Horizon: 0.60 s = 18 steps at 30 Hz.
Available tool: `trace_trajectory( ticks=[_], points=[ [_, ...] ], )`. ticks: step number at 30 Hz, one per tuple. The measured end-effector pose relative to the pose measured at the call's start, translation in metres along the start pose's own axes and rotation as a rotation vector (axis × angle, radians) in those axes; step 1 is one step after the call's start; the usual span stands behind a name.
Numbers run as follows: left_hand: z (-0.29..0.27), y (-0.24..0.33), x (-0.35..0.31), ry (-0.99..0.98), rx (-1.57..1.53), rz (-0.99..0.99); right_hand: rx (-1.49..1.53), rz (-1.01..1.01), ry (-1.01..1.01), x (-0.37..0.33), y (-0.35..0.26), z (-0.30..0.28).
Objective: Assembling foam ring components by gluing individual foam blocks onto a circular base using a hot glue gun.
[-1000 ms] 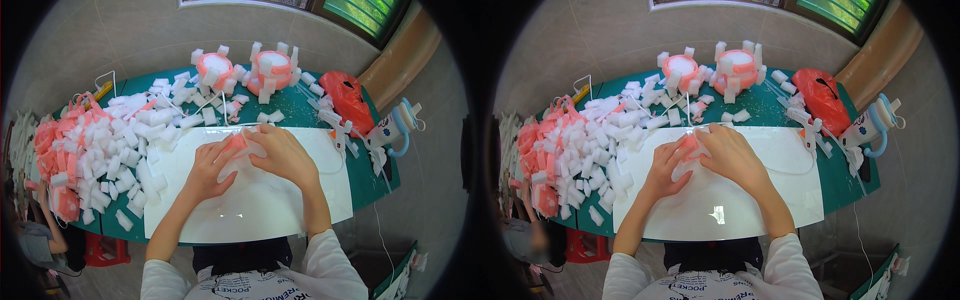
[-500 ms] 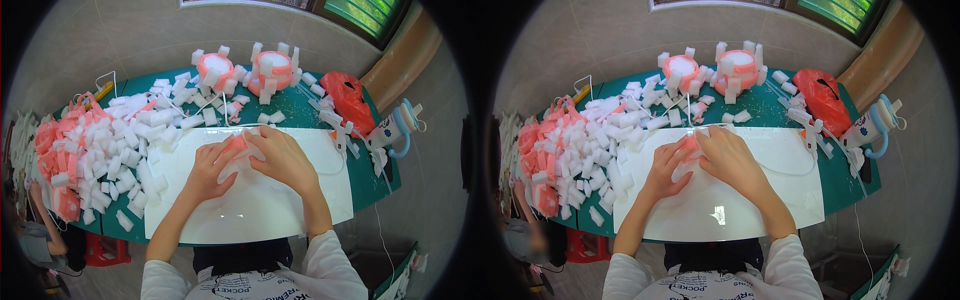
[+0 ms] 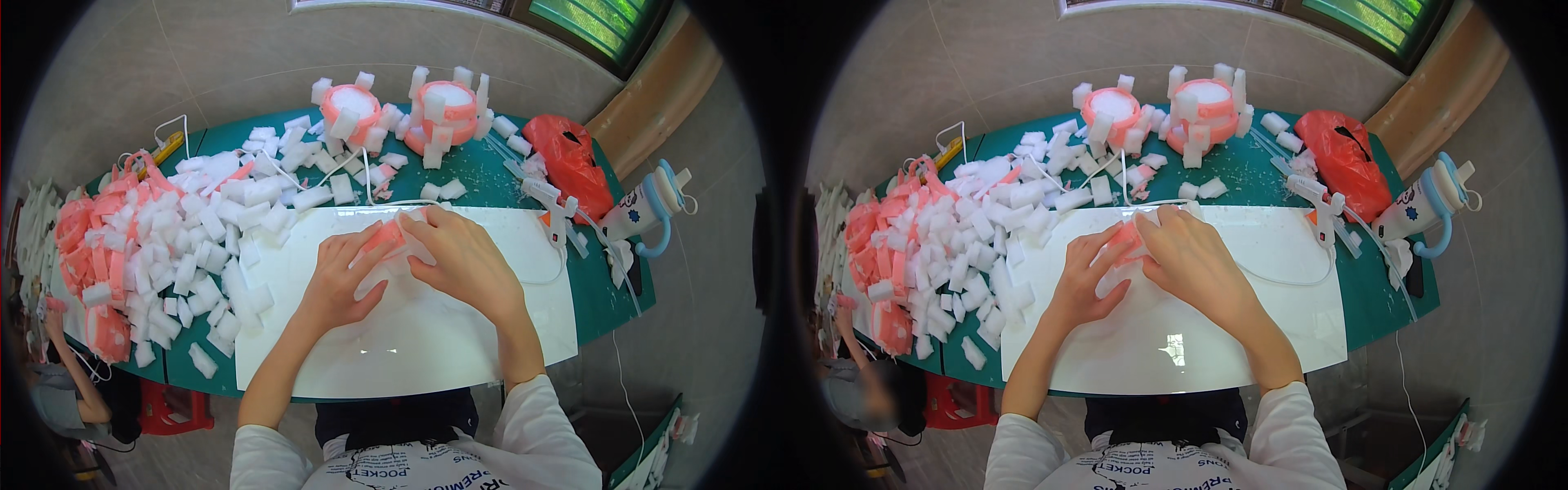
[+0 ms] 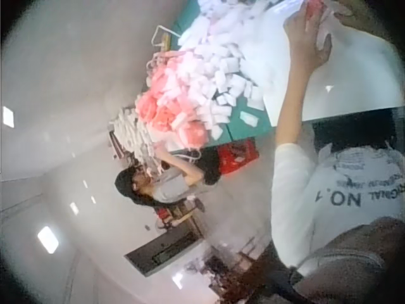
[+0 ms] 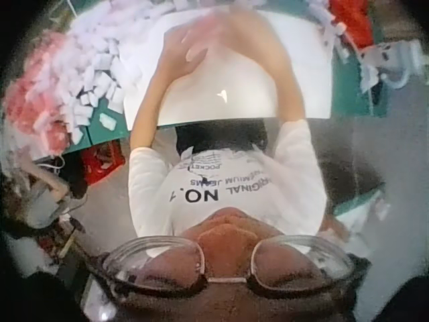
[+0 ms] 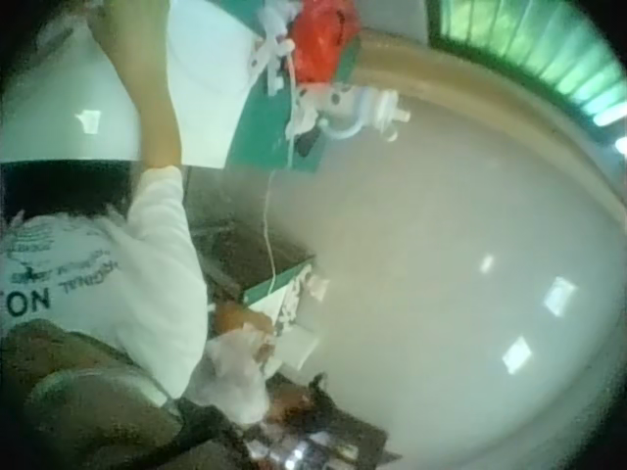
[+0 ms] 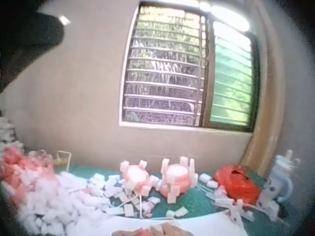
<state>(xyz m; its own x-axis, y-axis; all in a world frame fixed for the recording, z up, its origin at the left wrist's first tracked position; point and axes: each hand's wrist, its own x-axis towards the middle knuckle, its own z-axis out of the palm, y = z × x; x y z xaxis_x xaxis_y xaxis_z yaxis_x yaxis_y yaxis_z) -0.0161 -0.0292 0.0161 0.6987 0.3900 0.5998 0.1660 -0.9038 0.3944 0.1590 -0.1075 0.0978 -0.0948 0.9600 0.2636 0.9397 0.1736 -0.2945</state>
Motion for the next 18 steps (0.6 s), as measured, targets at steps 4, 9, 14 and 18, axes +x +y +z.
trace_trajectory(
  ticks=[4, 9, 14, 18],
  points=[
    [0.0005, -0.0002, -0.0001, -0.001, -0.003, 0.002, 0.007, 0.028, -0.024, 0.0004, -0.0007, -0.002],
    [0.0007, -0.0002, -0.0002, -0.002, 0.004, 0.002, 0.009, 0.025, -0.022, 0.0001, -0.0001, -0.0013],
    [0.0001, 0.0002, -0.0001, -0.003, 0.011, -0.001, 0.016, 0.029, -0.023, 0.0002, -0.0003, -0.0015],
    [0.0001, 0.0003, 0.0003, -0.001, 0.014, -0.003, 0.027, 0.033, -0.03, 0.0002, -0.0006, -0.0019]
  ],
)
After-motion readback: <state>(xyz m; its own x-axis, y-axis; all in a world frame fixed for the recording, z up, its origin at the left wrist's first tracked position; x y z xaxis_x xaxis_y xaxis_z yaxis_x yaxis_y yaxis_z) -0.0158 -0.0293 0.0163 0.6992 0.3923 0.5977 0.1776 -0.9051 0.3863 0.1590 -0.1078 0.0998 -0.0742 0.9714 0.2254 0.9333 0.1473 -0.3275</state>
